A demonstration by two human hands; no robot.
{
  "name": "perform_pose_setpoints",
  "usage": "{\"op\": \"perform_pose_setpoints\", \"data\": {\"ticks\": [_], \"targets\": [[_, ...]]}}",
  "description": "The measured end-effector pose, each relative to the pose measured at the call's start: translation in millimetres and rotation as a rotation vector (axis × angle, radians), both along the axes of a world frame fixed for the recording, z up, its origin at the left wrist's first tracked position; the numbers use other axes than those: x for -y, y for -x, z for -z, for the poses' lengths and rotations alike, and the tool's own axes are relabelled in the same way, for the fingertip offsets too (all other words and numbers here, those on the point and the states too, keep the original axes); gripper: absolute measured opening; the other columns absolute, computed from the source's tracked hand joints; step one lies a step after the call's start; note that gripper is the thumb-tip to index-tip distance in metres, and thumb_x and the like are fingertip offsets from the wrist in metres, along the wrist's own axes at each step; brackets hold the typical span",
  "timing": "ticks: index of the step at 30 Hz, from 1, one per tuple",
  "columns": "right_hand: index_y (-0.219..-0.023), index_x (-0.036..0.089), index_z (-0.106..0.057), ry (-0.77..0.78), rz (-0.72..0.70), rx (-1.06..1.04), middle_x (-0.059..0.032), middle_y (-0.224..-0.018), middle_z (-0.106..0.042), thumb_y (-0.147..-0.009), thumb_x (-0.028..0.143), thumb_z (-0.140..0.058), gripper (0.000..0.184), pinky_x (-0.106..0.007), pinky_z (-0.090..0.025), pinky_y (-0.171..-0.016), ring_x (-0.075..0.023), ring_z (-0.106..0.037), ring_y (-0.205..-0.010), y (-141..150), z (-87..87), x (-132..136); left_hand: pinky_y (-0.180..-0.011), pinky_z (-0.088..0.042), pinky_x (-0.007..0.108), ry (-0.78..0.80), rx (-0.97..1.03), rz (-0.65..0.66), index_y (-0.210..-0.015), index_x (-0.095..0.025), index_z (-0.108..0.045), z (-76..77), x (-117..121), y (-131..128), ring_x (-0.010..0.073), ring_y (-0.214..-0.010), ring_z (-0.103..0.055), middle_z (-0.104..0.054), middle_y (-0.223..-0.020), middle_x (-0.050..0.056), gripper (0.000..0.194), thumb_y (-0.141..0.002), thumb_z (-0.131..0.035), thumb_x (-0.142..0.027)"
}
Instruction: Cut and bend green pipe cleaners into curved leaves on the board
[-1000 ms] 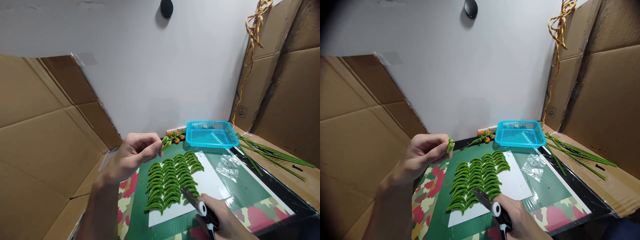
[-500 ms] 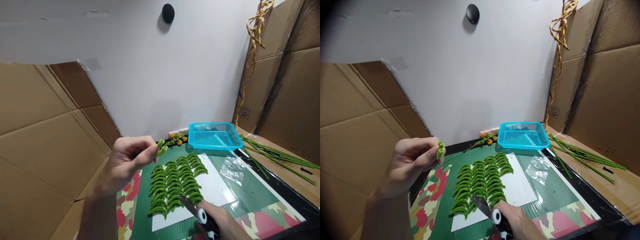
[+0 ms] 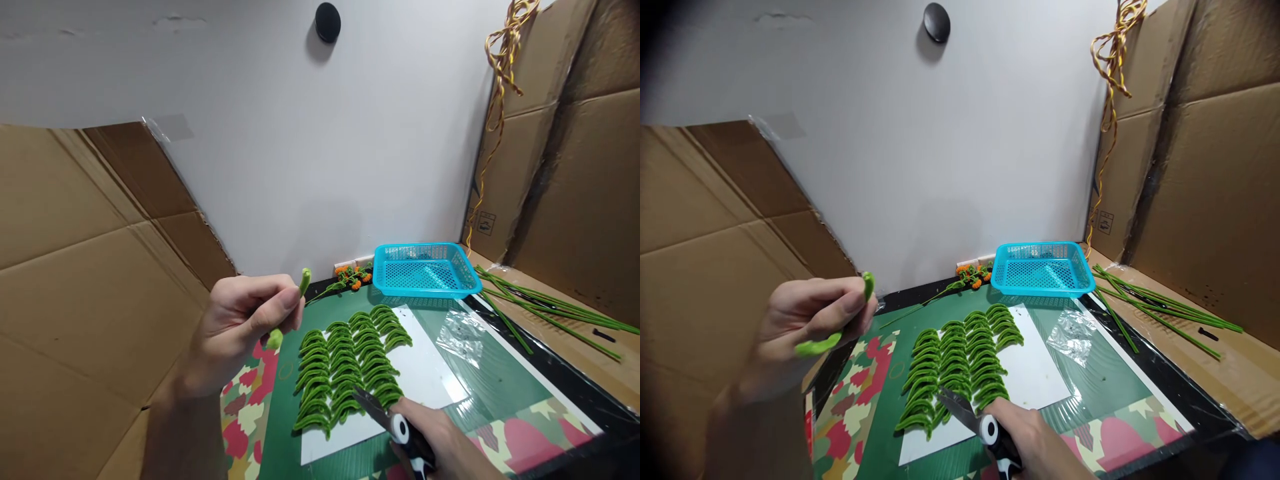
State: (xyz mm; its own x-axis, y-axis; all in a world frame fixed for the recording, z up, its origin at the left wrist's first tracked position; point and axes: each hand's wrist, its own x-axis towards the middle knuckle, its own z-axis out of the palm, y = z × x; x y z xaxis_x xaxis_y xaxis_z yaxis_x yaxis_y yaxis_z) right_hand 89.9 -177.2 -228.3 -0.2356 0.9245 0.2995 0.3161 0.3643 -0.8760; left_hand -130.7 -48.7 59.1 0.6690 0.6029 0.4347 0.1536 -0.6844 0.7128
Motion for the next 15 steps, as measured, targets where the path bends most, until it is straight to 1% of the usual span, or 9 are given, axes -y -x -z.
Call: {"op": "perform_pose_setpoints", "data": {"ticks": [3, 7, 13, 15], "targets": [[-0.100, 0.024, -0.055, 0.002, -0.001, 0.011, 0.0025, -0.086, -0.056, -0.070, 0.006, -0.059, 0.036, -0.024, -0.031, -0.064, -0.0139, -0.047, -0.073, 0.0, -8.8, -0.3, -0.042, -0.023, 0.024, -0.031, -0.006, -0.037, -0.064, -0.018, -0.064, -2.4, 1.3, 0.3, 0.0073, -0.047, -0.033, -0.043, -0.054, -0.003, 0.047, -0.105, -0.059, -0.040], [-0.105, 0.024, -0.058, 0.008, -0.020, 0.033, 0.0017, -0.089, -0.057, -0.072, 0.010, -0.061, 0.036, -0.024, -0.033, -0.066, -0.0148, -0.050, -0.076, 0.1, -16.4, -0.5, -0.041, -0.021, 0.024, -0.044, -0.008, -0.018, -0.064, -0.018, -0.063, -2.0, -0.3, 0.5, 0.0077, -0.047, -0.031, -0.041, -0.053, -0.003, 0.047, -0.105, -0.058, -0.039], [-0.103, 0.024, -0.058, 0.018, -0.024, 0.047, 0.0000, -0.091, -0.060, -0.079, 0.019, -0.065, 0.025, -0.024, -0.035, -0.067, -0.0159, -0.053, -0.078, -0.4, -20.6, 0.7, -0.041, -0.021, 0.023, -0.072, -0.029, 0.013, -0.064, -0.019, -0.062, -2.7, -2.2, -0.1, 0.0076, -0.046, -0.030, -0.040, -0.052, -0.004, 0.046, -0.106, -0.057, -0.036], [-0.105, 0.024, -0.059, 0.003, -0.028, 0.046, -0.0009, -0.093, -0.062, -0.080, 0.020, -0.065, 0.026, -0.024, -0.036, -0.068, -0.0163, -0.054, -0.079, -0.5, -19.4, -0.2, -0.041, -0.022, 0.023, -0.095, -0.037, 0.015, -0.064, -0.019, -0.062, -2.7, -2.8, 0.2, 0.0076, -0.047, -0.032, -0.041, -0.052, -0.004, 0.046, -0.106, -0.058, -0.037]]}}
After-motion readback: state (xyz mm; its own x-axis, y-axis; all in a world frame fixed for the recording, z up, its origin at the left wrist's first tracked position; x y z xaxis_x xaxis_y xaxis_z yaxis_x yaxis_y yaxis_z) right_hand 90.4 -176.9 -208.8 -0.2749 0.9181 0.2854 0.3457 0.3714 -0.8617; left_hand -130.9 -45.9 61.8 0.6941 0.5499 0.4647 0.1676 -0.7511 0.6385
